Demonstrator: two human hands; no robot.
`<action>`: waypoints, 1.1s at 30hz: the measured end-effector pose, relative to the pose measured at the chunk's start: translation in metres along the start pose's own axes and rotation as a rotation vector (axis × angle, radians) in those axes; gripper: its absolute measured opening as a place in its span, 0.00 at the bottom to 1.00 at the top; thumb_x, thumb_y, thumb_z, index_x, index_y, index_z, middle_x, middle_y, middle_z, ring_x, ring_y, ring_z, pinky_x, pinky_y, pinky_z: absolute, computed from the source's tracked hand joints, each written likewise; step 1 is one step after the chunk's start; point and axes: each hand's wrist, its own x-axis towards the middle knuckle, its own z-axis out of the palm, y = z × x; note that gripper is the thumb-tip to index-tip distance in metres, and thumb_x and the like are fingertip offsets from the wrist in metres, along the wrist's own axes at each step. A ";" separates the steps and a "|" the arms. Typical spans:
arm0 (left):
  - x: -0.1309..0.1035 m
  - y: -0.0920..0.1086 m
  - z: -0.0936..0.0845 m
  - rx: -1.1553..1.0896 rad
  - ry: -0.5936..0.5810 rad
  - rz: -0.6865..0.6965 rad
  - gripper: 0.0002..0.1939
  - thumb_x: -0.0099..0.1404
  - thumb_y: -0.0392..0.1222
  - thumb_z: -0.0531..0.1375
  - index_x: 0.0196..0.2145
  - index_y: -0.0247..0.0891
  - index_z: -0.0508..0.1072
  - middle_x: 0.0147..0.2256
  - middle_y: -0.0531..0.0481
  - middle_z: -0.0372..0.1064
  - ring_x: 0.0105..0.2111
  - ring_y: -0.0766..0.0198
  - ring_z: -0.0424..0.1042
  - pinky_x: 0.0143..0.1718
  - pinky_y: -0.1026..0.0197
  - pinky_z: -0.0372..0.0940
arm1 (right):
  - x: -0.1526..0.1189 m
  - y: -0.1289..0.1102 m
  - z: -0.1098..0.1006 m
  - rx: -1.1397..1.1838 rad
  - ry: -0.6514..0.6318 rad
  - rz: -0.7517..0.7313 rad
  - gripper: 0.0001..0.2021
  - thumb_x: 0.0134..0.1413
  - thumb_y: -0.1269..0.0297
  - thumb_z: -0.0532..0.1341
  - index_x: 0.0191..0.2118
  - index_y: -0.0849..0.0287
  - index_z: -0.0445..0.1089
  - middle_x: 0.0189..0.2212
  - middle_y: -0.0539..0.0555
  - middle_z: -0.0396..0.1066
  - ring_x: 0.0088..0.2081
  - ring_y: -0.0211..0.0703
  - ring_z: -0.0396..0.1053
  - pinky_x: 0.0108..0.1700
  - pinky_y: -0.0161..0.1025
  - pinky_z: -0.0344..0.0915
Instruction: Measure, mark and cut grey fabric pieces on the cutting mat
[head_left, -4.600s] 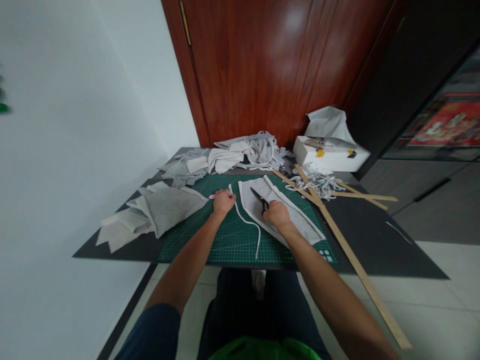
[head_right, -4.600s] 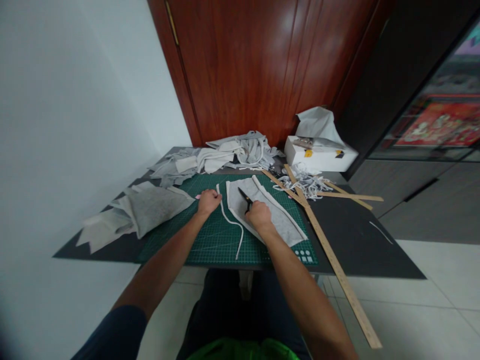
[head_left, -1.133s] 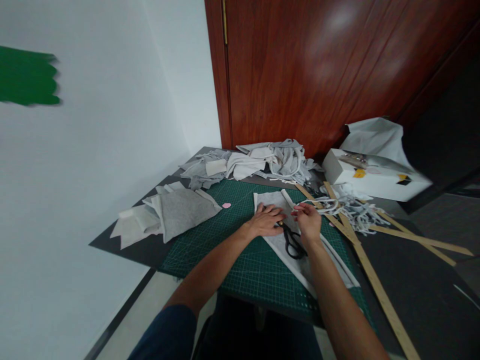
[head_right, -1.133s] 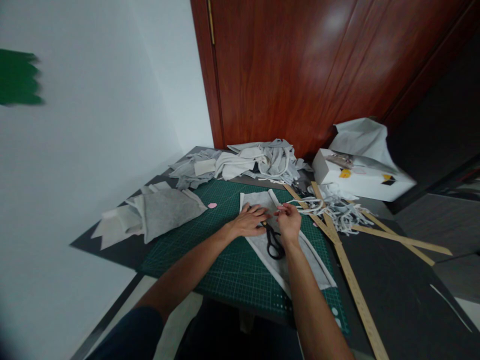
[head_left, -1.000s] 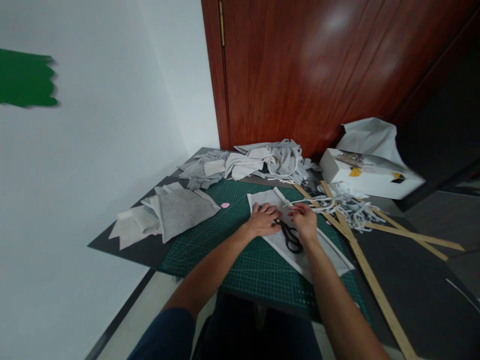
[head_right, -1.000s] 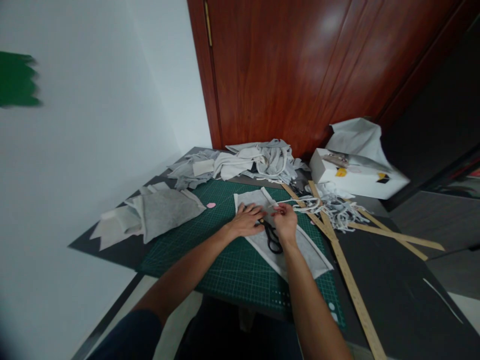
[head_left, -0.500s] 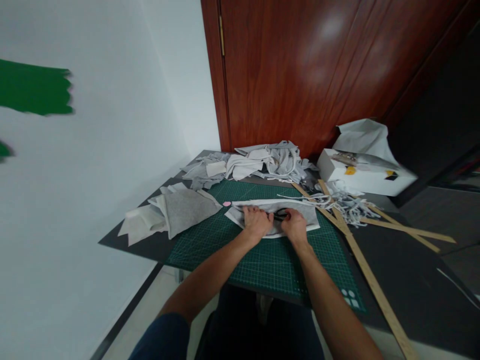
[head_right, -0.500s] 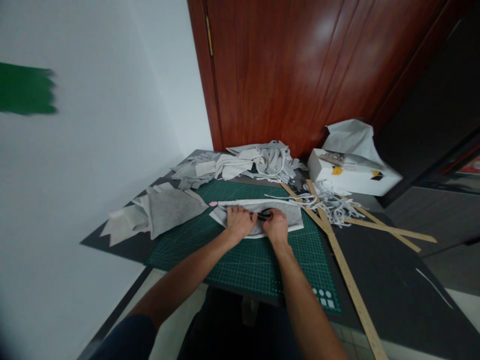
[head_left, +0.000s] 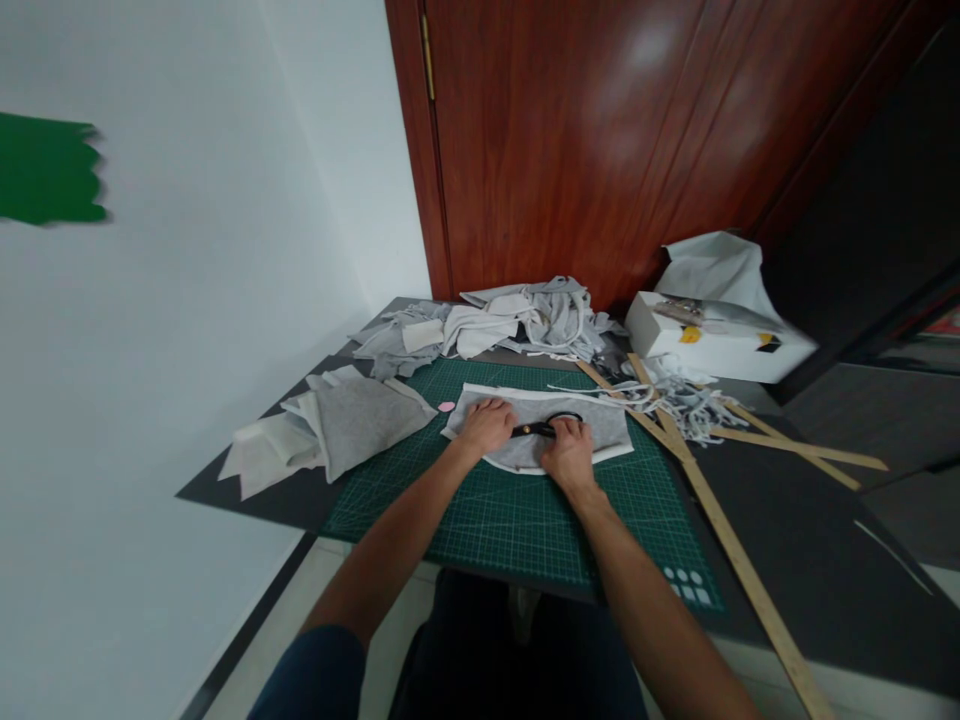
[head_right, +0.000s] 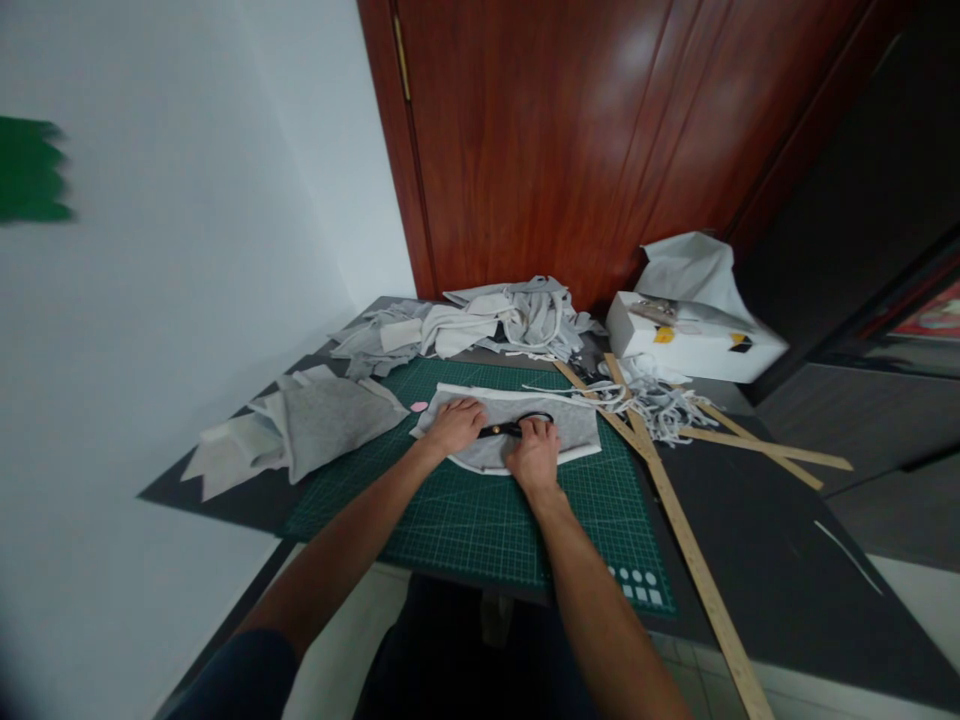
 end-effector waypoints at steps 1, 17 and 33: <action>-0.001 -0.002 0.000 0.005 -0.005 0.010 0.16 0.76 0.40 0.50 0.48 0.40 0.78 0.58 0.41 0.74 0.61 0.49 0.67 0.63 0.43 0.59 | -0.001 -0.001 -0.001 -0.006 -0.010 0.014 0.22 0.48 0.77 0.60 0.50 0.64 0.77 0.50 0.66 0.76 0.51 0.61 0.65 0.55 0.53 0.61; -0.027 0.005 0.018 0.042 0.086 -0.090 0.20 0.78 0.51 0.51 0.59 0.43 0.72 0.67 0.40 0.64 0.70 0.44 0.55 0.71 0.34 0.48 | 0.011 0.024 0.002 0.064 -0.033 -0.054 0.30 0.39 0.78 0.60 0.53 0.62 0.75 0.52 0.64 0.77 0.58 0.59 0.69 0.64 0.52 0.63; -0.028 0.008 0.017 0.092 0.071 -0.075 0.24 0.76 0.53 0.52 0.62 0.41 0.69 0.69 0.37 0.61 0.70 0.41 0.53 0.70 0.34 0.47 | 0.010 0.026 0.008 0.086 0.008 -0.058 0.29 0.40 0.79 0.59 0.53 0.66 0.76 0.53 0.65 0.78 0.59 0.59 0.69 0.65 0.51 0.63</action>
